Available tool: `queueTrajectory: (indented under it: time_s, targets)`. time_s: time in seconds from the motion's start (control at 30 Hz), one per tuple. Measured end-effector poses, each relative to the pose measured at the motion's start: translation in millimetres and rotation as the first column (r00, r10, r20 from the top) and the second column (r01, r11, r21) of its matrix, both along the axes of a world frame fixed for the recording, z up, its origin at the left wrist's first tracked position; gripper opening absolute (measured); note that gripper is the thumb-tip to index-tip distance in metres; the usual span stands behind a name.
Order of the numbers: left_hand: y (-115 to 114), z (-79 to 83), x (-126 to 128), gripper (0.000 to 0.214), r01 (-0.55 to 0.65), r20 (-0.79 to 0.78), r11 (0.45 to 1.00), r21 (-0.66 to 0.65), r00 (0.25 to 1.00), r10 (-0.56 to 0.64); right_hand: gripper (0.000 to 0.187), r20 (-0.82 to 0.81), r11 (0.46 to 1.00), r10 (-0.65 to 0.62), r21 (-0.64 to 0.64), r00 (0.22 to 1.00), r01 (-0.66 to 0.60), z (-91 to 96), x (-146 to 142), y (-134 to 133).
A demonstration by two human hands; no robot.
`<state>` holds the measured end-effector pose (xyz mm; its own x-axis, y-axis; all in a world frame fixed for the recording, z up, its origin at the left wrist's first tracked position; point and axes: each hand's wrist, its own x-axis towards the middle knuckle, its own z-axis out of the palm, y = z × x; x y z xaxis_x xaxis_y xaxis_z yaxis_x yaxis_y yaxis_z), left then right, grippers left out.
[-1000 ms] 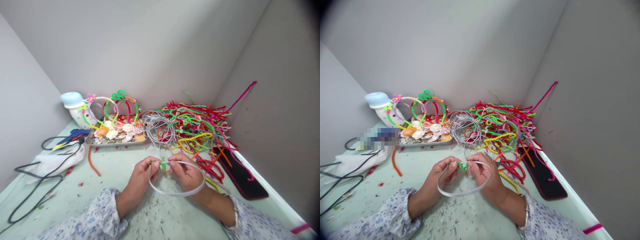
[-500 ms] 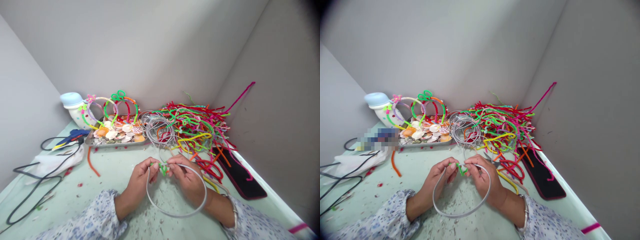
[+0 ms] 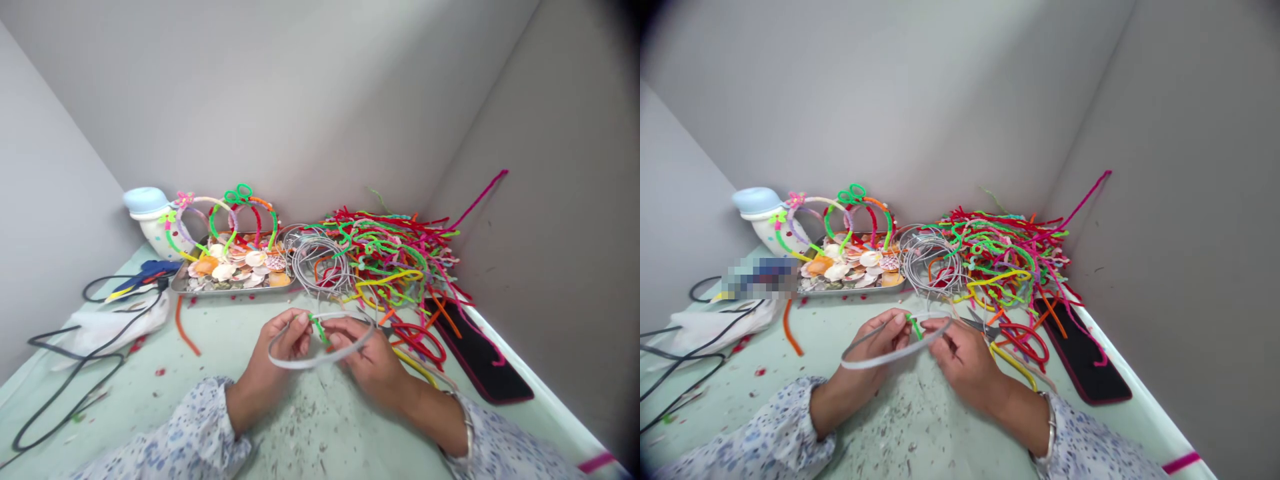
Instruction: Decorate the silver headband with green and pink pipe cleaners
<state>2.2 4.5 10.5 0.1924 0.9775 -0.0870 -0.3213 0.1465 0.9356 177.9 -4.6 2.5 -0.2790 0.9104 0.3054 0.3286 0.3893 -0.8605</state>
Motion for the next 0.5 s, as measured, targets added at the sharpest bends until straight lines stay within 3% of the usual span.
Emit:
queueTrajectory:
  time_s: [0.23,0.4,0.5]
  targets:
    - [4.7,7.2,1.6,0.025,0.016,0.137,0.993,-0.121,0.991,0.001,0.023,-0.036,0.994,0.1,-0.036,0.994,-0.101,0.3,3.1,-3.5]
    - [2.6,3.9,3.3,0.027,0.066,0.135,0.987,-0.147,0.99,-0.046,0.02,-0.172,0.996,-0.008,-0.09,0.985,-0.008,-3.8,1.3,-0.9]
    - [0.6,4.5,4.4,0.028,0.107,0.097,0.98,-0.168,0.991,-0.092,0.024,-0.186,0.999,-0.037,-0.041,0.982,0.03,-5.4,1.8,1.1]
